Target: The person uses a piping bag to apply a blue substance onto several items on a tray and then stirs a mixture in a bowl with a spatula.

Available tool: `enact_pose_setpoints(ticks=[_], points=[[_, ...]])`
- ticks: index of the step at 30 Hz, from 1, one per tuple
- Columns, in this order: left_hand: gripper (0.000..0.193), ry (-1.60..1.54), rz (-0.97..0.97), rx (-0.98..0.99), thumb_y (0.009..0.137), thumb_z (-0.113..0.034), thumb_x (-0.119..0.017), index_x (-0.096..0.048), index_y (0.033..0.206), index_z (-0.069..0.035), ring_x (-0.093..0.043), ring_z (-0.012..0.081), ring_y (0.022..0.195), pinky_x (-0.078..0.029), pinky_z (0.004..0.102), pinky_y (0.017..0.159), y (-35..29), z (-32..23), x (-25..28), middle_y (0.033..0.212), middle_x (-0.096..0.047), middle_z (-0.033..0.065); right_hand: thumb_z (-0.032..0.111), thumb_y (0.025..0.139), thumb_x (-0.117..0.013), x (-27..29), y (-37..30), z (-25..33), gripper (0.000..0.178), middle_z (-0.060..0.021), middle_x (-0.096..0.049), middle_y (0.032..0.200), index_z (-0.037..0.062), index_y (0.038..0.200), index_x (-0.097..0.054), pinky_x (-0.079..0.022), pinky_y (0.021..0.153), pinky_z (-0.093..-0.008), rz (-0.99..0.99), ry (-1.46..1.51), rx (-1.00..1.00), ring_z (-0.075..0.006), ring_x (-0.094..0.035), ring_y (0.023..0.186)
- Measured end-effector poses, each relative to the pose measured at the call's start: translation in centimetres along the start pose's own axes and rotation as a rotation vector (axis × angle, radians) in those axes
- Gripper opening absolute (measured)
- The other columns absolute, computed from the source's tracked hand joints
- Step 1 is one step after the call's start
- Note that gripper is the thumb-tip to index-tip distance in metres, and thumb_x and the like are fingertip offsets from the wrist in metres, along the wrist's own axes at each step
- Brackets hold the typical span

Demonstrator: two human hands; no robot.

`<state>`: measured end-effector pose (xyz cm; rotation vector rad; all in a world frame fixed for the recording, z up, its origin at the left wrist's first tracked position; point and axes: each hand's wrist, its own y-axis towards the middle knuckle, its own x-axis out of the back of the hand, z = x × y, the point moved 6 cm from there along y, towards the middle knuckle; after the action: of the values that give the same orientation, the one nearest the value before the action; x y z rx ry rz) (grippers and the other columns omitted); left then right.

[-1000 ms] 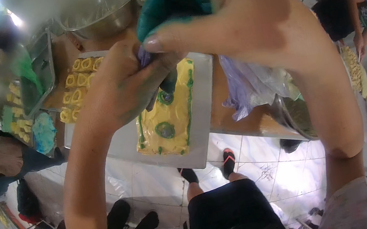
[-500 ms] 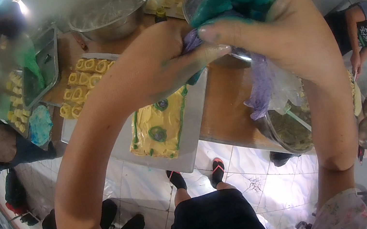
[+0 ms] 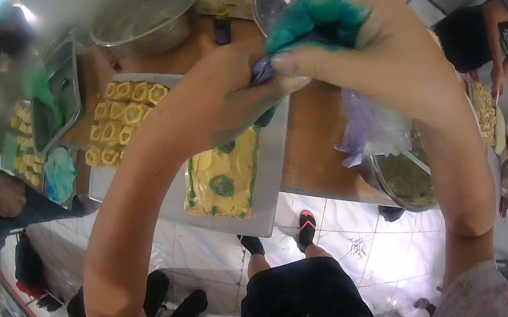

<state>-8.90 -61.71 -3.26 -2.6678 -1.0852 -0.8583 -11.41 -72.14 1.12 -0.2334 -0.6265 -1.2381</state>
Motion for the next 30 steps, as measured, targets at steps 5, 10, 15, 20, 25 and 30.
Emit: enact_pose_setpoints(ticks=[5, 10, 15, 20, 25, 30], points=[[0.025, -0.12, 0.226, 0.439, 0.08, -0.026, -0.054, -0.055, 0.083, -0.001, -0.05, 0.0097, 0.055, -0.041, 0.0246, 0.051, -1.7, -1.6, -1.7, 0.062, -0.054, 0.0054, 0.008, 0.073, -0.062, 0.0, -2.2, 0.8, 0.012, -0.0083, -0.061, 0.072, -0.0003, 0.081, -0.059, -0.046, 0.06, -0.0221, -0.023, -0.01, -0.049, -0.0105, -0.058, 0.065], [0.022, -0.306, 0.434, 0.464, 0.082, -0.025, -0.054, -0.056, 0.081, -0.004, -0.051, 0.0082, 0.059, -0.041, 0.0237, 0.052, -3.5, -5.2, -4.6, 0.067, -0.055, 0.0032, 0.017, 0.07, -0.064, 2.1, -7.1, 3.4, 0.018, -0.0112, -0.059, 0.072, 0.0018, 0.08, -0.06, -0.045, 0.063, -0.0287, -0.136, -0.098, -0.096, -0.0193, -0.059, 0.067], [0.024, -0.769, 0.501, 0.505, 0.08, -0.022, -0.057, -0.053, 0.092, -0.001, -0.051, 0.0113, 0.068, -0.04, 0.0234, 0.064, -4.3, -9.4, -9.9, 0.073, -0.055, 0.0035, 0.018, 0.071, -0.063, 5.0, -13.3, 4.3, 0.019, -0.0121, -0.059, 0.073, 0.0013, 0.08, -0.06, -0.045, 0.064, -0.0305, -0.245, -0.081, -0.124, -0.022, -0.058, 0.067], [0.038, -0.852, 0.633, 0.409, 0.077, -0.021, -0.062, -0.048, 0.105, 0.0, -0.049, 0.0117, 0.082, -0.039, 0.0242, 0.073, -3.6, -15.2, -14.0, 0.088, -0.052, 0.0039, 0.013, 0.072, -0.062, 8.3, -20.9, 4.3, 0.018, -0.0122, -0.06, 0.076, -0.0006, 0.083, -0.06, -0.044, 0.063, -0.0288, -0.262, -0.004, -0.294, -0.0175, -0.058, 0.067], [0.05, -0.659, 0.675, 0.124, 0.074, -0.022, -0.066, -0.043, 0.113, -0.001, -0.046, 0.0131, 0.095, -0.037, 0.0255, 0.083, -1.7, -20.4, -18.8, 0.103, -0.049, 0.0031, 0.012, 0.073, -0.062, 12.4, -29.5, 4.6, 0.017, -0.0112, -0.06, 0.075, -0.0005, 0.083, -0.06, -0.044, 0.063, -0.0275, -0.449, -0.085, -0.301, -0.0159, -0.057, 0.067], [0.061, -0.427, 0.574, -0.3, 0.07, -0.019, -0.067, -0.037, 0.12, -0.003, -0.042, 0.0186, 0.107, -0.033, 0.031, 0.09, 1.3, -25.4, -24.9, 0.115, -0.045, 0.0102, 0.012, 0.073, -0.063, 18.5, -37.7, 4.5, 0.018, -0.0104, -0.06, 0.074, -0.0008, 0.084, -0.06, -0.043, 0.063, -0.0265, -0.573, -0.102, -0.256, -0.0158, -0.056, 0.067]])
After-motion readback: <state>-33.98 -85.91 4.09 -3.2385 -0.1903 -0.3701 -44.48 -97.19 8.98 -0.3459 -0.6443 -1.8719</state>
